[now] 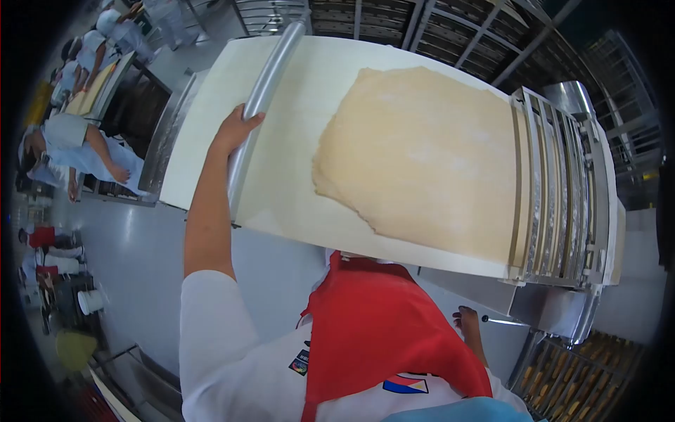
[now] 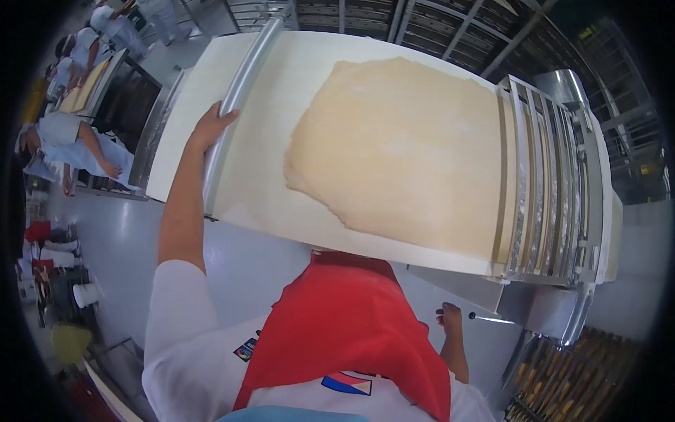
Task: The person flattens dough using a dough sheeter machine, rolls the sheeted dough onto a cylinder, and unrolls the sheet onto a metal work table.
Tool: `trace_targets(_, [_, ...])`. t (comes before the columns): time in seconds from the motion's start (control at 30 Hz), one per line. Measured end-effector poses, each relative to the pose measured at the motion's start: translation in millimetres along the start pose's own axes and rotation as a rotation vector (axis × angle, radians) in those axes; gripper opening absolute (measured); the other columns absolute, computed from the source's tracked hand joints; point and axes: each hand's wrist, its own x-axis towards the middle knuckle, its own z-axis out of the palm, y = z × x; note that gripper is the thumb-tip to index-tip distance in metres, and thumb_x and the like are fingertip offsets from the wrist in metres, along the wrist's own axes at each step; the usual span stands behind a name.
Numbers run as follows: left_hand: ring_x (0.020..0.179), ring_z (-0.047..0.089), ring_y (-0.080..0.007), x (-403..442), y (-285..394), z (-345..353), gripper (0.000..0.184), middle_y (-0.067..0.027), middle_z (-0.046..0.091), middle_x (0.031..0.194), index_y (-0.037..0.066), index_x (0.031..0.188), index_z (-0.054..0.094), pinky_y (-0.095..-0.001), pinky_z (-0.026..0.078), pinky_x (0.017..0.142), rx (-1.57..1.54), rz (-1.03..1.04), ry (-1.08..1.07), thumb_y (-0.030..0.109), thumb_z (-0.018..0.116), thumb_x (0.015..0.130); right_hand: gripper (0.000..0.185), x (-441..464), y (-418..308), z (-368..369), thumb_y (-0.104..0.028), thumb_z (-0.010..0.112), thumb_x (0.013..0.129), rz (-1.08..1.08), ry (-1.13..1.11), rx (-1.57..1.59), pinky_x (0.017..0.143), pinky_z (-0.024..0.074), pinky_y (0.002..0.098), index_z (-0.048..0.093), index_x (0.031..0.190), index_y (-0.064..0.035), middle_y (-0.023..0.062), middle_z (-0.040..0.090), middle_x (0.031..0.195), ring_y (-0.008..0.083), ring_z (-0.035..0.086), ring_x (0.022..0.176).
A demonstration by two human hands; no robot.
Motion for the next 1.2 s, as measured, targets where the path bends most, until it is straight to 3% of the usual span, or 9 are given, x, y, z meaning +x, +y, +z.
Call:
trace_targets(0.37, [0.123, 0.054, -0.0311, -1, -8, -4, 0.084, -0.0232, 0.052, 0.137, 0.002, 0.147, 0.035, -0.0368, 0.04, 0.104, -0.021, -0.038, -0.015, 0.048, 0.069, 0.085, 0.038, 10, 11, 3, -0.022, 0.052, 0.093, 0.101, 0.035, 0.185, 0.038, 0.0389, 0.0327, 0.056, 0.125, -0.0021, 0.0151, 0.064, 0.078, 0.0162, 0.047, 0.044])
trace_targets(0.6, [0.125, 0.053, -0.0335, 16, -9, -19, 0.078, -0.0252, 0.05, 0.139, -0.003, 0.144, 0.036, -0.0385, 0.04, 0.104, -0.272, -0.093, -0.261, 0.044, 0.064, 0.089, 0.042, -7, 4, 8, -0.023, 0.052, 0.094, 0.114, 0.052, 0.216, 0.039, 0.0385, 0.0303, 0.053, 0.13, -0.0029, 0.0142, 0.065, 0.081, 0.015, 0.047, 0.046])
trace_targets(0.67, [0.115, 0.06, -0.0349, 53, -41, -11, 0.068, -0.028, 0.059, 0.126, -0.008, 0.129, 0.052, -0.0404, 0.046, 0.098, -0.075, -0.173, 0.163, 0.044, 0.065, 0.087, 0.043, -6, 3, 8, -0.023, 0.052, 0.093, 0.117, 0.05, 0.222, 0.038, 0.0388, 0.0305, 0.053, 0.131, -0.0026, 0.014, 0.064, 0.083, 0.0142, 0.047, 0.045])
trace_targets(0.77, [0.105, 0.065, -0.0368, 70, -50, -31, 0.061, -0.03, 0.065, 0.11, -0.01, 0.109, 0.064, -0.0422, 0.05, 0.09, 0.379, -0.362, -0.014, 0.046, 0.067, 0.084, 0.043, -6, 14, 4, -0.022, 0.052, 0.092, -0.005, 0.054, 0.152, 0.037, 0.0396, 0.0305, 0.054, 0.129, -0.0018, 0.0135, 0.065, 0.084, 0.0142, 0.048, 0.045])
trace_targets(0.87, [0.099, 0.067, -0.0373, 98, -82, -52, 0.059, -0.0295, 0.067, 0.105, -0.009, 0.099, 0.068, -0.0437, 0.052, 0.086, 0.469, -0.283, -0.069, 0.046, 0.07, 0.079, 0.04, -1, 28, 0, -0.021, 0.053, 0.09, 0.009, 0.029, 0.162, 0.038, 0.0404, 0.0309, 0.056, 0.127, -0.0038, 0.0124, 0.064, 0.081, 0.0153, 0.05, 0.047])
trace_targets(1.0, [0.097, 0.066, -0.0379, 77, -13, -59, 0.056, -0.0264, 0.068, 0.103, -0.007, 0.099, 0.069, -0.0433, 0.051, 0.086, 0.542, -0.093, 0.024, 0.044, 0.071, 0.076, 0.039, 0, 47, -2, -0.021, 0.052, 0.089, 0.007, 0.053, 0.171, 0.039, 0.0406, 0.0317, 0.058, 0.123, -0.0029, 0.0129, 0.064, 0.08, 0.0169, 0.05, 0.047])
trace_targets(1.07, [0.1, 0.065, -0.0366, 42, 47, -39, 0.055, -0.0258, 0.067, 0.107, -0.003, 0.105, 0.068, -0.0409, 0.05, 0.089, 0.596, 0.162, -0.126, 0.042, 0.071, 0.076, 0.039, -1, 57, 0, -0.022, 0.052, 0.091, 0.051, 0.018, 0.186, 0.038, 0.0399, 0.0308, 0.058, 0.124, -0.0028, 0.0123, 0.064, 0.081, 0.0166, 0.051, 0.048])
trace_targets(1.13, [0.113, 0.058, -0.0349, 8, 84, -17, 0.055, -0.0265, 0.058, 0.123, 0.001, 0.112, 0.067, -0.0456, 0.048, 0.094, 0.445, 0.187, 0.142, 0.045, 0.067, 0.079, 0.039, 9, 72, 4, -0.023, 0.051, 0.092, 0.084, -0.008, 0.201, 0.038, 0.0392, 0.0299, 0.057, 0.125, -0.0027, 0.0117, 0.064, 0.082, 0.0163, 0.051, 0.048])
trace_targets(1.2, [0.127, 0.048, -0.0363, 3, 56, 49, 0.055, -0.0226, 0.046, 0.141, 0.004, 0.119, 0.065, -0.0525, 0.041, 0.1, 0.753, 0.049, 0.524, 0.047, 0.062, 0.084, 0.038, 16, 77, 6, -0.025, 0.052, 0.093, 0.078, 0.004, 0.246, 0.039, 0.0391, 0.03, 0.057, 0.124, -0.003, 0.0115, 0.064, 0.083, 0.0162, 0.051, 0.049])
